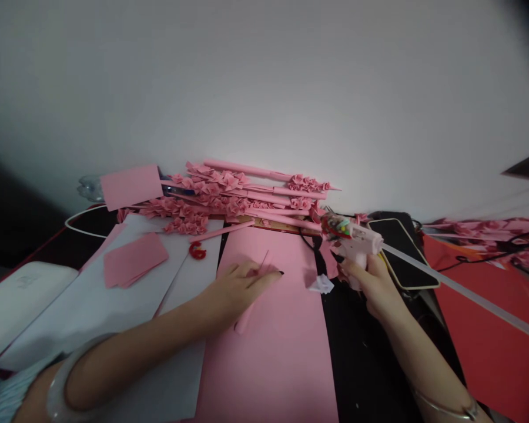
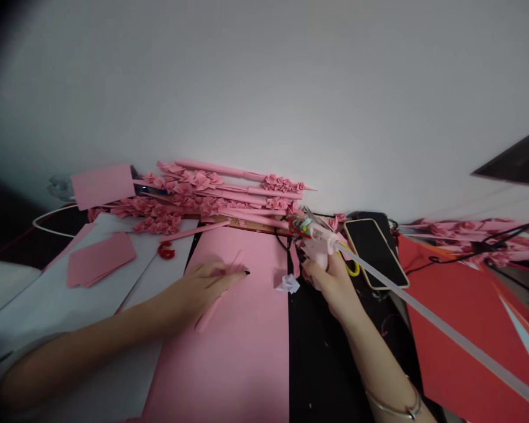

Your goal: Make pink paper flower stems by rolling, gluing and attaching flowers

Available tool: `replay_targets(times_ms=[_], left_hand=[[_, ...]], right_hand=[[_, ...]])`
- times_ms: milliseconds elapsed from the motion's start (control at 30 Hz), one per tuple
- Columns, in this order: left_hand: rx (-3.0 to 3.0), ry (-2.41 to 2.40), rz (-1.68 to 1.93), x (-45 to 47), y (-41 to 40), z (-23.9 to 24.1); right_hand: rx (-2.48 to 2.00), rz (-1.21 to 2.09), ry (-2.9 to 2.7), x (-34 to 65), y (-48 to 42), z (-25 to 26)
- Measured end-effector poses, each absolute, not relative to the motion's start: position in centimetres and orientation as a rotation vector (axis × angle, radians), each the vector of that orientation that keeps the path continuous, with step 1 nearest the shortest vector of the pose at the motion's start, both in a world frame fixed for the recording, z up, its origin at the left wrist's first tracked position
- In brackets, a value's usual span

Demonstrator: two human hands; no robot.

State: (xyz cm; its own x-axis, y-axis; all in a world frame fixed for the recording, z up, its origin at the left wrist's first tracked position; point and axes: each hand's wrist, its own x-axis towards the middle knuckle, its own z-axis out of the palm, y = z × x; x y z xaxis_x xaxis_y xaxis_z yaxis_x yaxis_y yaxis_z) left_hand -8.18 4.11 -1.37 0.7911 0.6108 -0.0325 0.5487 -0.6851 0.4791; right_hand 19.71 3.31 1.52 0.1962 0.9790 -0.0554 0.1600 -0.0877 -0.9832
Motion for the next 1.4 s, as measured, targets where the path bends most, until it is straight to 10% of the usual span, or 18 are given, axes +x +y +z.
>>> replay_targets(times_ms=[1400], left_hand=[[2.92,0.744,0.027,-7.8,4.1,-0.5]], right_hand=[[-1.263,1.584,-1.29,17.8,2.1,0.2]])
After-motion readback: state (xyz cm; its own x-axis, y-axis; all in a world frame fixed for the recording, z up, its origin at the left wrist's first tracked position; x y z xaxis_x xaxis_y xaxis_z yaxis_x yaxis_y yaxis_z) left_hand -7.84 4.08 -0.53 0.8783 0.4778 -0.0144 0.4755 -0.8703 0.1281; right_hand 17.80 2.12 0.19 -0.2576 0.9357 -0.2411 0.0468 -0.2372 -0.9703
